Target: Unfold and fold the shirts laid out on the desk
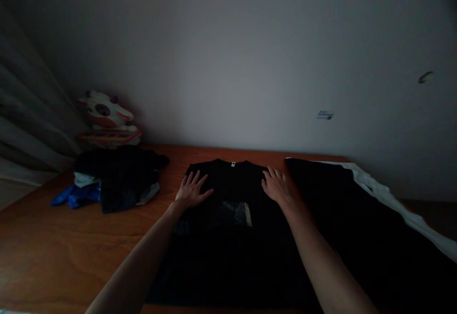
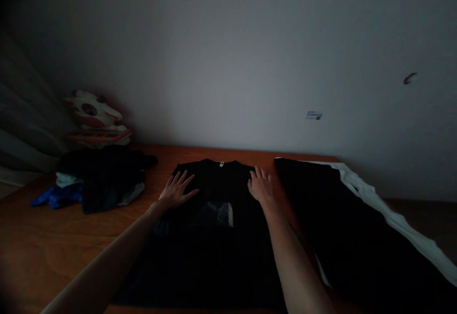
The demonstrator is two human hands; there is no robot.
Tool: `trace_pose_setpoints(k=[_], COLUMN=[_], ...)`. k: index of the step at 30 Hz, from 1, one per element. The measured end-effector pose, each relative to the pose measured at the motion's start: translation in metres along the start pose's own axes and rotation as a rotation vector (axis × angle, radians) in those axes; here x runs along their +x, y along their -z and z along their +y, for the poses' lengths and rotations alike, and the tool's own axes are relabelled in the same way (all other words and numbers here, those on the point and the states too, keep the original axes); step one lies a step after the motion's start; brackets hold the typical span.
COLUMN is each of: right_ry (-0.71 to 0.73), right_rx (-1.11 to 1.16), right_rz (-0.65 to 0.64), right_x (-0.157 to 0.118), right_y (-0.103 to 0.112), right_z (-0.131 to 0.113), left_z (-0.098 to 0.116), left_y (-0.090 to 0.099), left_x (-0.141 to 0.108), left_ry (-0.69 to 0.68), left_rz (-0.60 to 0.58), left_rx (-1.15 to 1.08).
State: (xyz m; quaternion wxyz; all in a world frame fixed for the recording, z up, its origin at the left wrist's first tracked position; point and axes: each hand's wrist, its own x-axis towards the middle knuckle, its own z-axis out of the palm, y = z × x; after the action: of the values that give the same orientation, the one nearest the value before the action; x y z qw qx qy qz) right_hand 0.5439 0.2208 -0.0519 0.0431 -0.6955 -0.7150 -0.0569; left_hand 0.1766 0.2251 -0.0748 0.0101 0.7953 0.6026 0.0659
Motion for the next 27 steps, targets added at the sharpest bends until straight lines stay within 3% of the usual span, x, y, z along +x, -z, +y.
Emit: trace_pose_setpoints(k=[3, 9, 21, 27], right_ry=[0.034, -0.086, -0.049, -0.078], right_rx=[0.077, 0.169, 0.277, 0.236], right_rz=[-0.024, -0.165, -0.062, -0.124], right_x=[-0.002, 0.001, 0.021, 0.033], right_y=[-0.012, -0.025, -0.032, -0.031], right_z=[-0.008, -0.011, 0.002, 0.002], left_z=[0.0, 0.002, -0.005, -0.006], left_y=[0.0, 0.002, 0.004, 0.005], left_x=[0.0, 0.003, 0.033, 0.045], left_ry=[0.002, 0.071, 0.044, 0.036], left_rz=[-0.004, -0.009, -0.041, -0.056], left_rx=[0.001, -0.002, 0.034, 0.014])
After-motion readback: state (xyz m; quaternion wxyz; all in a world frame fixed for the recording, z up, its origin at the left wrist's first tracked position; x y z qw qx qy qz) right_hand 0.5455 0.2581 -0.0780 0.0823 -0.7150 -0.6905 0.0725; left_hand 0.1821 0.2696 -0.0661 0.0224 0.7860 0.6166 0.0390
